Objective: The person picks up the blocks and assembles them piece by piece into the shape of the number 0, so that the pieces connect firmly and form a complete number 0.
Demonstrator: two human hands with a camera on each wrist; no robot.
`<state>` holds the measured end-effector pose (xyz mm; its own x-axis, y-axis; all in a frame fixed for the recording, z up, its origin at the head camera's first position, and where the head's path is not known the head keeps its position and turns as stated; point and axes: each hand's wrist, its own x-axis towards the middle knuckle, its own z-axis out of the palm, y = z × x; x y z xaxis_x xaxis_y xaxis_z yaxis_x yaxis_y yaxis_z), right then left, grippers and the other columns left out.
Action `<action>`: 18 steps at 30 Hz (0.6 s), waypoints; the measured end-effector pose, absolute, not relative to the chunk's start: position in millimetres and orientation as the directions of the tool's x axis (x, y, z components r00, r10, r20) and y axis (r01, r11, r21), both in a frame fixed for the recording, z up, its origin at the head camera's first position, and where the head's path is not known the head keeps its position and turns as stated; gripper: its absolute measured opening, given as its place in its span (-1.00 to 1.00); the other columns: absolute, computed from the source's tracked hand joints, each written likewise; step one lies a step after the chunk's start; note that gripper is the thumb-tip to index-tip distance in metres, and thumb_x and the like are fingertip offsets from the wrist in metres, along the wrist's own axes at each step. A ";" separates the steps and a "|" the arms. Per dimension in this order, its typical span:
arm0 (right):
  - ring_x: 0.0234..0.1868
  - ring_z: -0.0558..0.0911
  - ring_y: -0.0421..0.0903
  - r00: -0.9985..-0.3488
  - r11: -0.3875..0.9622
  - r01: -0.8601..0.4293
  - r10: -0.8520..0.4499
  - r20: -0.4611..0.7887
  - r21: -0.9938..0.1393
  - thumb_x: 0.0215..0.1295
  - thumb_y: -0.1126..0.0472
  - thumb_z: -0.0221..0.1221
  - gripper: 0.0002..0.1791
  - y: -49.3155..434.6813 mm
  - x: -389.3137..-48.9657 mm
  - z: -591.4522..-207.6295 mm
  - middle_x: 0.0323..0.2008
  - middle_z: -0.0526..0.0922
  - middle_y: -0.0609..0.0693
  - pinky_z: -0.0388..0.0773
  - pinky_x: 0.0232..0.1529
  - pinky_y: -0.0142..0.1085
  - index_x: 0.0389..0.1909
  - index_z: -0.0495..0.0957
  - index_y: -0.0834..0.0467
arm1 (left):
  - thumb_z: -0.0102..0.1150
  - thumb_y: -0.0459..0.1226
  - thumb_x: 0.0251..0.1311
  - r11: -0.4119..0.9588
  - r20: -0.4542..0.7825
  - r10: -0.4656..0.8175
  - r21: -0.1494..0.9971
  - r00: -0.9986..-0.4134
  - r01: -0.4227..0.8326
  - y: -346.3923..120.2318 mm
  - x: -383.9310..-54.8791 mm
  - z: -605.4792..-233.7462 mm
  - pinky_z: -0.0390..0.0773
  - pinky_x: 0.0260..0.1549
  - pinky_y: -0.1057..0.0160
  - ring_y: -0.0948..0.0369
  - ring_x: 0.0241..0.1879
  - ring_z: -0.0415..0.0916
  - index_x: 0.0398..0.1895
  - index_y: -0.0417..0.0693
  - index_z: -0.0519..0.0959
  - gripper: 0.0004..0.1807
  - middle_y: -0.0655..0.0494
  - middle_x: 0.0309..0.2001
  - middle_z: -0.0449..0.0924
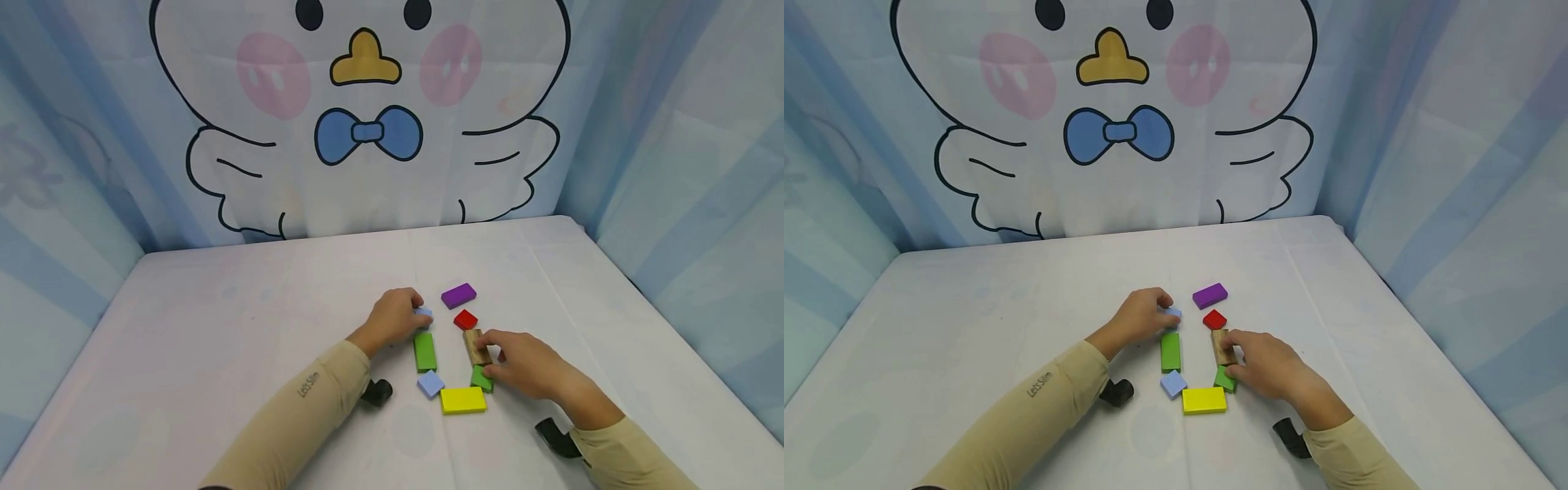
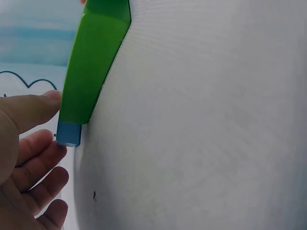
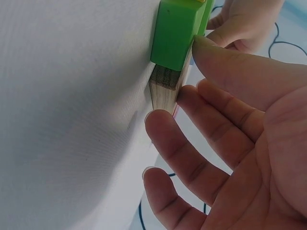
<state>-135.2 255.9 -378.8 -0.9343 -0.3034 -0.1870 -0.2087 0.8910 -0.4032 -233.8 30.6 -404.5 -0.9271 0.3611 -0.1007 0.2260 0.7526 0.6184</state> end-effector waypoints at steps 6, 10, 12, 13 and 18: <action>-0.33 0.46 -0.13 -0.935 0.890 -0.210 -0.304 -0.184 -0.406 0.23 0.14 0.38 -0.56 255.7 -135.0 -379.1 -0.27 0.58 -0.13 0.43 -0.36 -0.24 0.12 0.56 0.11 | 0.34 -0.16 0.27 0.737 -0.097 0.378 0.634 -0.921 0.235 31.1 -233.2 -404.0 0.54 0.03 0.20 0.15 -0.12 0.50 0.07 -0.18 0.62 -0.62 0.06 -0.06 0.65; -0.34 0.46 -0.13 -0.934 0.889 -0.212 -0.306 -0.183 -0.405 0.24 0.14 0.38 -0.56 255.4 -134.8 -379.0 -0.28 0.58 -0.13 0.43 -0.36 -0.24 0.12 0.56 0.11 | 0.33 -0.17 0.28 0.740 -0.104 0.388 0.628 -0.916 0.242 29.9 -234.0 -404.5 0.53 0.05 0.19 0.15 -0.10 0.50 0.07 -0.16 0.62 -0.64 0.07 -0.05 0.64; -0.34 0.46 -0.13 -0.935 0.890 -0.212 -0.305 -0.181 -0.403 0.23 0.15 0.38 -0.56 255.3 -134.6 -378.8 -0.30 0.57 -0.13 0.43 -0.36 -0.25 0.12 0.56 0.12 | 0.32 -0.17 0.29 0.743 -0.105 0.394 0.622 -0.913 0.249 29.0 -234.4 -404.7 0.52 0.06 0.19 0.15 -0.09 0.50 0.08 -0.15 0.62 -0.64 0.08 -0.04 0.64; -0.34 0.46 -0.14 -0.935 0.891 -0.213 -0.305 -0.180 -0.400 0.23 0.15 0.38 -0.56 255.3 -134.5 -378.8 -0.30 0.57 -0.13 0.43 -0.37 -0.25 0.12 0.56 0.11 | 0.32 -0.17 0.29 0.744 -0.105 0.397 0.619 -0.912 0.253 28.7 -234.5 -405.0 0.51 0.06 0.19 0.15 -0.09 0.50 0.08 -0.14 0.62 -0.64 0.09 -0.04 0.64; -0.34 0.46 -0.14 -0.937 0.895 -0.209 -0.298 -0.180 -0.394 0.23 0.16 0.38 -0.57 255.2 -134.0 -379.1 -0.32 0.57 -0.13 0.43 -0.36 -0.25 0.10 0.57 0.11 | 0.32 -0.17 0.30 0.741 -0.100 0.405 0.618 -0.909 0.262 27.2 -234.1 -404.9 0.51 0.06 0.17 0.15 -0.08 0.50 0.07 -0.14 0.63 -0.65 0.08 -0.04 0.64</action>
<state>-134.0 255.2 -379.1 -0.9373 -0.2983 -0.1801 -0.2092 0.8951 -0.3938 -234.1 27.2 -404.9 -0.9089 0.4050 -0.0996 0.2624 0.7410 0.6181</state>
